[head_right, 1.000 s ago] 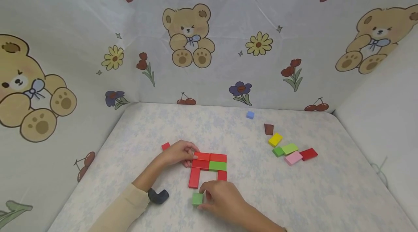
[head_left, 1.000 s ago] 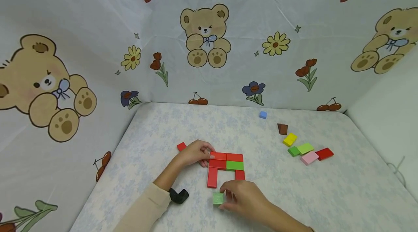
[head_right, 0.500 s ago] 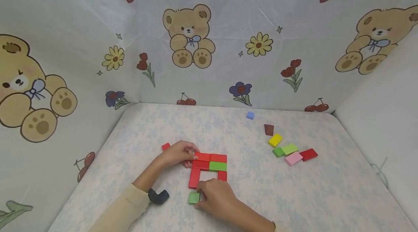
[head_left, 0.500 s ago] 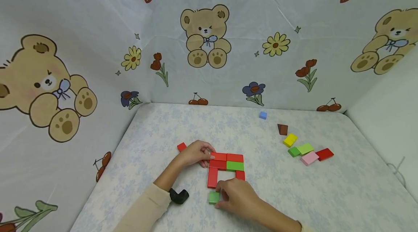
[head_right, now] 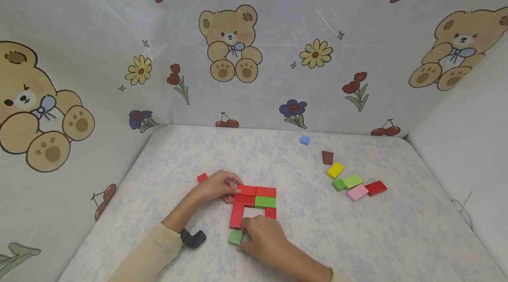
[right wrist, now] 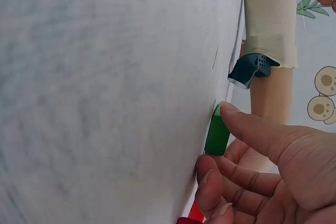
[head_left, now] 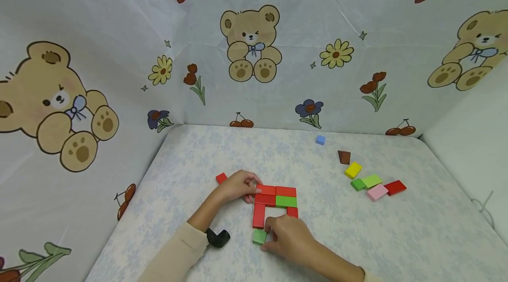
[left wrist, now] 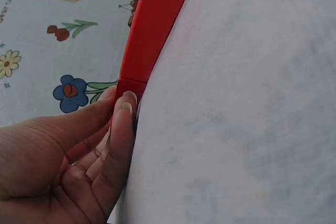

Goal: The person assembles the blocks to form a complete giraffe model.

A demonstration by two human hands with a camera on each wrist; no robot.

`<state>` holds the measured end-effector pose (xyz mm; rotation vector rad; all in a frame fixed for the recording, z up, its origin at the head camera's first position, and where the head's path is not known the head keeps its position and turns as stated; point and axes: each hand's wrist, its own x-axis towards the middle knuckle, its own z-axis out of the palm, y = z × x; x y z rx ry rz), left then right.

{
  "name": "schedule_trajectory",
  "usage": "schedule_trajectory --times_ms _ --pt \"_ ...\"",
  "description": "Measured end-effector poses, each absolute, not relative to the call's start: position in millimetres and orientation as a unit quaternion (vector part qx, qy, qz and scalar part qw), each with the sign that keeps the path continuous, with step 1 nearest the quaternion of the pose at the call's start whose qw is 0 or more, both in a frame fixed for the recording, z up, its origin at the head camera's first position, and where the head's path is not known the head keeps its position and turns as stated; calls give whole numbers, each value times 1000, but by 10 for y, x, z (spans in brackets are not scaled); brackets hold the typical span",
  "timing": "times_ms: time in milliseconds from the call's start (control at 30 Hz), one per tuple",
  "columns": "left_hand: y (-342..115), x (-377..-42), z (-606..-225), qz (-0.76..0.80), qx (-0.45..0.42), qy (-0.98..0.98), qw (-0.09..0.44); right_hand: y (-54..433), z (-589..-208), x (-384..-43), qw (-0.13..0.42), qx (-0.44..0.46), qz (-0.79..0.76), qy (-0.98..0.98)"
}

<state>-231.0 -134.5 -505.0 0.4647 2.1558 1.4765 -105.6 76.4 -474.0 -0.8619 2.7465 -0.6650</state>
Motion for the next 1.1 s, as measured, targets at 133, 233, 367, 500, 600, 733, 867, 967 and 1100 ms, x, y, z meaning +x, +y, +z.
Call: schedule_trajectory --times_ms 133,233,367,500,600,733,867,967,1100 --pt "-1349 -2317 -5059 538 172 789 240 752 -4738 -1061 82 -287 -219 929" --pt "-1345 -2324 -5066 538 172 789 241 749 -4736 -1075 77 -285 -209 932" --pt "-1342 -2331 -5069 539 171 789 241 741 -4739 -1097 80 -280 -198 936" --pt "-1346 -2330 -5074 540 168 789 239 728 -4747 -1102 73 -286 -195 936" --pt "-1350 -2326 -5077 540 166 790 239 721 -4755 -1098 63 -292 -196 934" --pt "-1346 -2329 -5076 538 163 792 239 717 -4765 -1098 58 -293 -199 933" --pt "-1350 -2337 -5066 539 162 792 237 716 -4743 -1117 66 -293 -204 932" --pt "-1351 -2328 -5068 541 164 790 238 754 -4691 -1133 75 -284 -219 930" --pt "-1342 -2314 -5070 543 164 788 240 895 -4579 -1246 72 -260 -245 931"
